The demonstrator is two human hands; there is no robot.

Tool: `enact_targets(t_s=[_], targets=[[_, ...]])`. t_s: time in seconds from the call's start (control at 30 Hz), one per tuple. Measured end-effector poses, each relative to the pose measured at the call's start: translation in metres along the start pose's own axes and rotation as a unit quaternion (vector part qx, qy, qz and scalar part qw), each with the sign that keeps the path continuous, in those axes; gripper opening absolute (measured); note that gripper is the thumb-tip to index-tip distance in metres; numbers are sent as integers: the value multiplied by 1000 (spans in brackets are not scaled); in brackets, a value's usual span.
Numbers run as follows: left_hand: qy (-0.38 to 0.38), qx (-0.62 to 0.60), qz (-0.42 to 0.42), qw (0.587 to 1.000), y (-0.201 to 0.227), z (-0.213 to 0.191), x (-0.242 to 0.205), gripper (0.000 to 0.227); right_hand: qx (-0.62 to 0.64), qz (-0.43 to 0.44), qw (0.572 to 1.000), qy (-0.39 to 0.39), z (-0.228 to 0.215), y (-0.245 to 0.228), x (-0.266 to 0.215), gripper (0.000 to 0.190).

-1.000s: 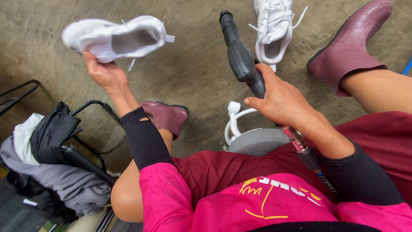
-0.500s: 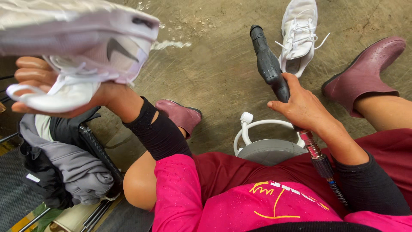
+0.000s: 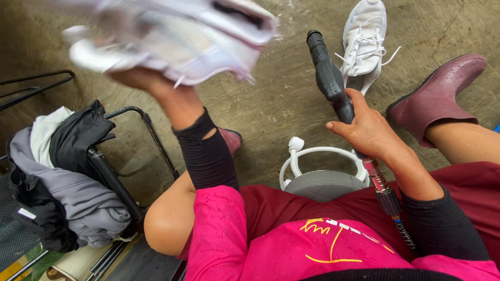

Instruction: The person washes white shoes using a high-pressure water sprayer while seated. The person holds the shoes by hand and uses the sprayer to rinse different parts of the shoes.

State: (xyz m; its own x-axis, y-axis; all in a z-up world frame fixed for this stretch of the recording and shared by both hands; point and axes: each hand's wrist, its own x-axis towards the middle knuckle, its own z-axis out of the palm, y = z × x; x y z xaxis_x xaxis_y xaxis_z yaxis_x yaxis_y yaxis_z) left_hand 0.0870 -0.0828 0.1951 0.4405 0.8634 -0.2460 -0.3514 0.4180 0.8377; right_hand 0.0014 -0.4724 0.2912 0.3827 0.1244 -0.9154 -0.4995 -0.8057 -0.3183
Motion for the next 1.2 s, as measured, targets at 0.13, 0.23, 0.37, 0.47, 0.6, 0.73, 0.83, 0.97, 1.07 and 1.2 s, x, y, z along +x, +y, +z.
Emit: enact_targets(t_s=[0.13,0.23,0.37,0.47,0.6,0.73,0.83,0.97,1.07,1.2], targets=[[27,21,-83,996,-38,-7,-15,55,9,-4,1000,0,-4,-4,-2,87],[129,235,-140,953,-61,-10,-51,14,8,29,999,-18,-10,-12,-7,80],[129,340,-213,907,-81,-36,-58,40,0,20,999,-27,-10,-7,-1,78],[126,415,-229,871,-74,-35,-66,49,-2,6,1000,-28,-7,-5,3,78],[144,405,-254,866,-83,-45,-56,51,-4,3,1000,-30,-6,-5,3,79],[161,371,-239,883,-141,-102,3,43,-10,3,1000,-23,-5,-4,2,77],[194,313,-211,905,-187,-150,51,41,3,12,999,-31,-6,-2,2,81],[126,340,-229,903,-136,-121,22,49,4,11,999,-49,-10,-1,6,80],[-159,368,-180,898,-112,-140,10,72,10,8,998,-55,-11,-3,10,82],[-287,431,-183,836,-120,-180,15,125,15,5,998,-61,-16,-4,10,81]])
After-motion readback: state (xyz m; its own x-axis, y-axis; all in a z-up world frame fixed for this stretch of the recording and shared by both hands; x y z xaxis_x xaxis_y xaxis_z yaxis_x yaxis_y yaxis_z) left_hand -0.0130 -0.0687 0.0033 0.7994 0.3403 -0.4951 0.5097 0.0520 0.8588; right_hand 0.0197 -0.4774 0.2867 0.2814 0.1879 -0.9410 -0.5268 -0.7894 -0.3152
